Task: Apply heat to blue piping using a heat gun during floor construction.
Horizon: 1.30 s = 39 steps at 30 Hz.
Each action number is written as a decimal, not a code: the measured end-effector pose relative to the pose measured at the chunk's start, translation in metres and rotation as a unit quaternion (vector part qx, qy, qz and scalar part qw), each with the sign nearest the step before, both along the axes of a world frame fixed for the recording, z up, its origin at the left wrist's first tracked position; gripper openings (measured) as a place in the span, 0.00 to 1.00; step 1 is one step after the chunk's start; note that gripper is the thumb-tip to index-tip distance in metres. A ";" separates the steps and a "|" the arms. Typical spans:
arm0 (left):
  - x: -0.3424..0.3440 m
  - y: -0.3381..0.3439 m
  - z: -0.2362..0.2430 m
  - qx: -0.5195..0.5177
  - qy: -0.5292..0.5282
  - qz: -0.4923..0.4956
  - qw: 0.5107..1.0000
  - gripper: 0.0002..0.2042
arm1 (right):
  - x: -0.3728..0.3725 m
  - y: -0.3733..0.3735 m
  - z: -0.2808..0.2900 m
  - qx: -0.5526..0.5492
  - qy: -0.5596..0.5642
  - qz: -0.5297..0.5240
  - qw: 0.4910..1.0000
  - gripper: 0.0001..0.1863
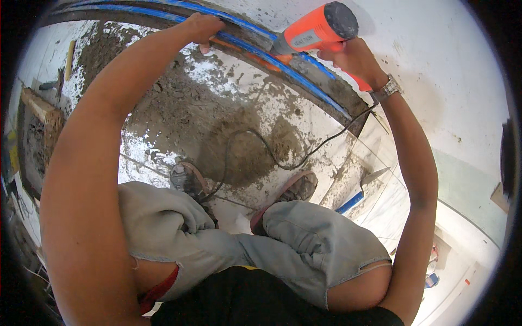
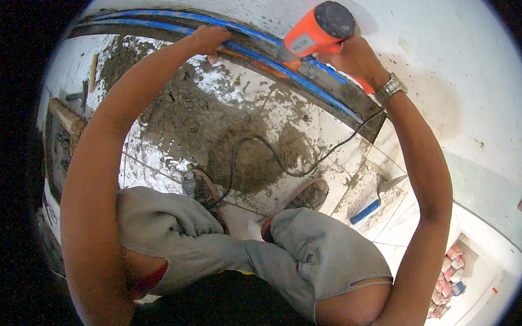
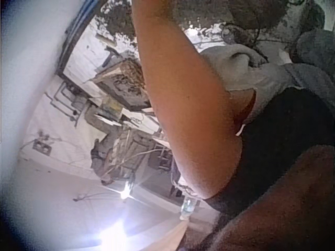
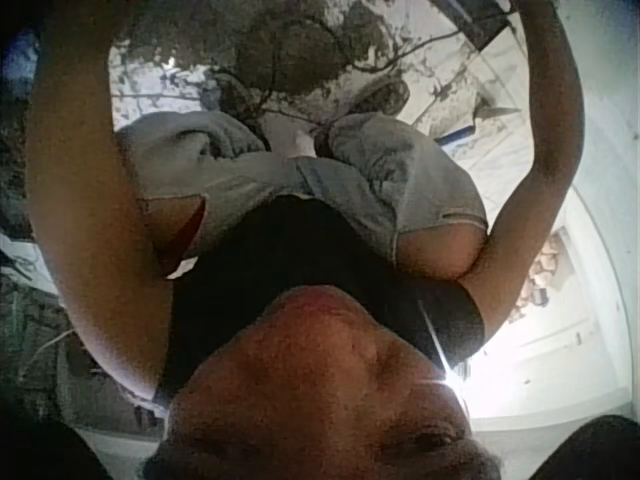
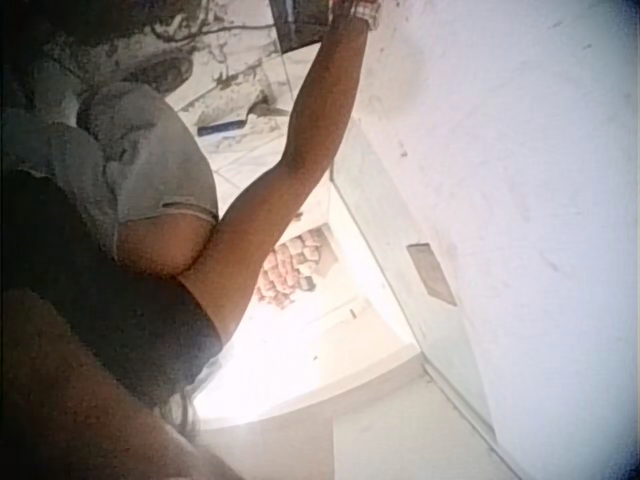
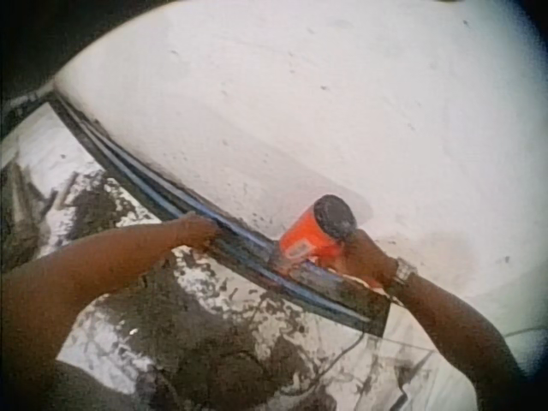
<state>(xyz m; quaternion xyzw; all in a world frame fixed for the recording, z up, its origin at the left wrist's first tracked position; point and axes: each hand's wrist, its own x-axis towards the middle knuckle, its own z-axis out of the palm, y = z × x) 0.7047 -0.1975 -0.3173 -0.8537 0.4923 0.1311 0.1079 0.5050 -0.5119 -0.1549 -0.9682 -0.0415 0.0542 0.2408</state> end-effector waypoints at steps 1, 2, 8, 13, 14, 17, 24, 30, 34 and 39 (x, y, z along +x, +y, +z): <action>-0.002 0.000 0.001 0.000 -0.003 0.006 1.000 0.32 | 0.001 0.000 0.000 0.001 -0.008 0.015 1.000 0.18; -0.004 -0.001 0.003 -0.001 -0.005 0.012 1.000 0.32 | 0.001 0.000 0.000 0.001 -0.015 0.030 0.999 0.18; -0.004 -0.002 0.006 0.022 0.003 0.018 1.000 0.36 | 0.000 -0.001 0.008 0.003 0.097 -0.051 0.994 0.18; -0.002 0.001 0.005 0.023 -0.002 0.022 0.999 0.37 | -0.001 -0.007 0.017 -0.006 0.141 -0.075 0.987 0.20; -0.003 0.000 0.005 0.024 -0.004 0.021 0.999 0.38 | -0.003 -0.011 0.019 -0.001 0.149 -0.091 0.985 0.21; -0.004 -0.004 0.008 0.035 -0.005 0.019 0.999 0.39 | -0.008 -0.020 0.017 0.013 0.144 -0.100 0.984 0.22; -0.003 -0.001 0.003 0.006 -0.013 0.021 1.000 0.35 | -0.011 -0.017 0.021 0.002 0.154 -0.099 0.983 0.20; 0.002 0.003 -0.006 -0.009 -0.018 0.002 1.000 0.36 | -0.003 -0.012 0.017 0.019 0.131 -0.064 0.989 0.19; -0.001 -0.004 0.000 0.015 -0.009 0.006 1.000 0.35 | -0.001 -0.014 0.014 0.017 0.131 -0.074 0.988 0.19; 0.000 -0.001 -0.002 0.035 -0.015 0.017 0.999 0.37 | -0.001 -0.014 0.015 0.006 0.122 -0.072 0.990 0.20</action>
